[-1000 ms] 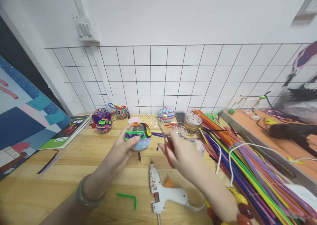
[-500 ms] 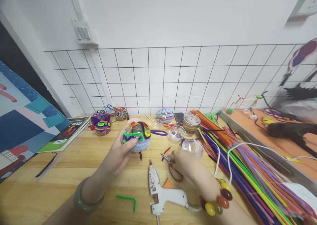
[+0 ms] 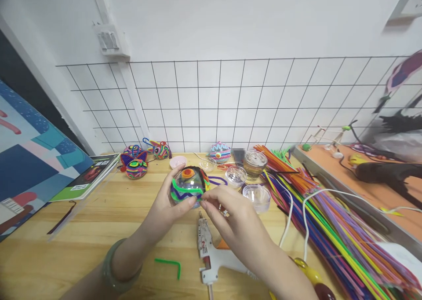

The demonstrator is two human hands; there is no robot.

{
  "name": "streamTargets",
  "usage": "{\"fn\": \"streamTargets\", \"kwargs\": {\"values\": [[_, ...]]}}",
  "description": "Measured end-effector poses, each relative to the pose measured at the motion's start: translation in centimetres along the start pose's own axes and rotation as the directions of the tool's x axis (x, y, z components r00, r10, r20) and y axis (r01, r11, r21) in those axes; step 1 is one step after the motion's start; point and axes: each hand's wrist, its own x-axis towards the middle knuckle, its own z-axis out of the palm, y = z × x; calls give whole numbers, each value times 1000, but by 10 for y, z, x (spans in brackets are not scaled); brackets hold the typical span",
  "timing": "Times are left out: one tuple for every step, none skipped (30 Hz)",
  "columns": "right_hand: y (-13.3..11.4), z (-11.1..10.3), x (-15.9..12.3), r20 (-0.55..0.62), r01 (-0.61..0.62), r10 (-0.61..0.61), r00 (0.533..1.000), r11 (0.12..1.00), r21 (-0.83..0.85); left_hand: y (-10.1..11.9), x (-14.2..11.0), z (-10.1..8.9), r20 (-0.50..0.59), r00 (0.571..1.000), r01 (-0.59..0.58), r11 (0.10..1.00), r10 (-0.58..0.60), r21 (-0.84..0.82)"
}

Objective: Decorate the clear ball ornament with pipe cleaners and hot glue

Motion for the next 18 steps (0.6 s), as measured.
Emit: {"fn": "streamTargets", "kwargs": {"values": [[1,1,0,-7,-4,4,1000,1000,-12,0,0,1,1,1000,0,1000,0,3],[2,2,0,-12,-12,12,1000,1000,-18,0,0,1,1,1000,3,1000,-3,6],[2,3,0,-15,-24,23,1000,1000,-20,0,-1,1,2,1000,7,1000,-7,4],[2,3,0,-15,-35,34,999,999,-18,0,-1,1,2,1000,13,1000,-13,-2],[3,3,0,-14,-42,42,999,999,-14,1,-1,2,3,1000,22,1000,-22,-8],[3,4,-1,-13,-48,48,999,999,-10,1,-1,2,4,1000,30,999,-30,-14],[3,4,-1,-14,-51,51,999,999,-8,2,-1,2,7,999,37,999,-37,-18],[3,4,-1,-13,-52,52,999,999,-7,2,-1,2,10,999,41,999,-41,-16],[3,5,-2,-12,-52,52,999,999,-6,3,-1,2,13,999,41,999,-41,-8],[3,5,-2,-11,-52,52,999,999,-7,3,-2,3,14,999,38,999,-38,4],[4,5,-2,-10,-50,50,999,999,-9,4,-2,3,15,999,31,999,-32,19],[4,5,-3,-6,-49,49,999,999,-11,4,-1,3,15,1000,24,999,-25,35],[4,6,-3,-4,-48,48,999,999,-12,4,-1,3,15,1000,19,999,-20,50],[4,6,-3,-2,-47,47,999,999,-13,4,-1,4,13,1000,16,998,-17,62],[5,6,-3,-2,-45,45,999,999,-12,5,-1,4,11,1000,15,997,-16,72],[5,6,-3,-3,-42,42,999,999,-12,5,-1,4,8,1000,16,997,-17,79],[5,7,-3,-6,-39,39,999,999,-11,5,0,4,4,1000,18,996,-18,83],[5,7,-3,-11,-36,36,999,999,-9,5,0,4,1,1000,19,996,-19,83]]}}
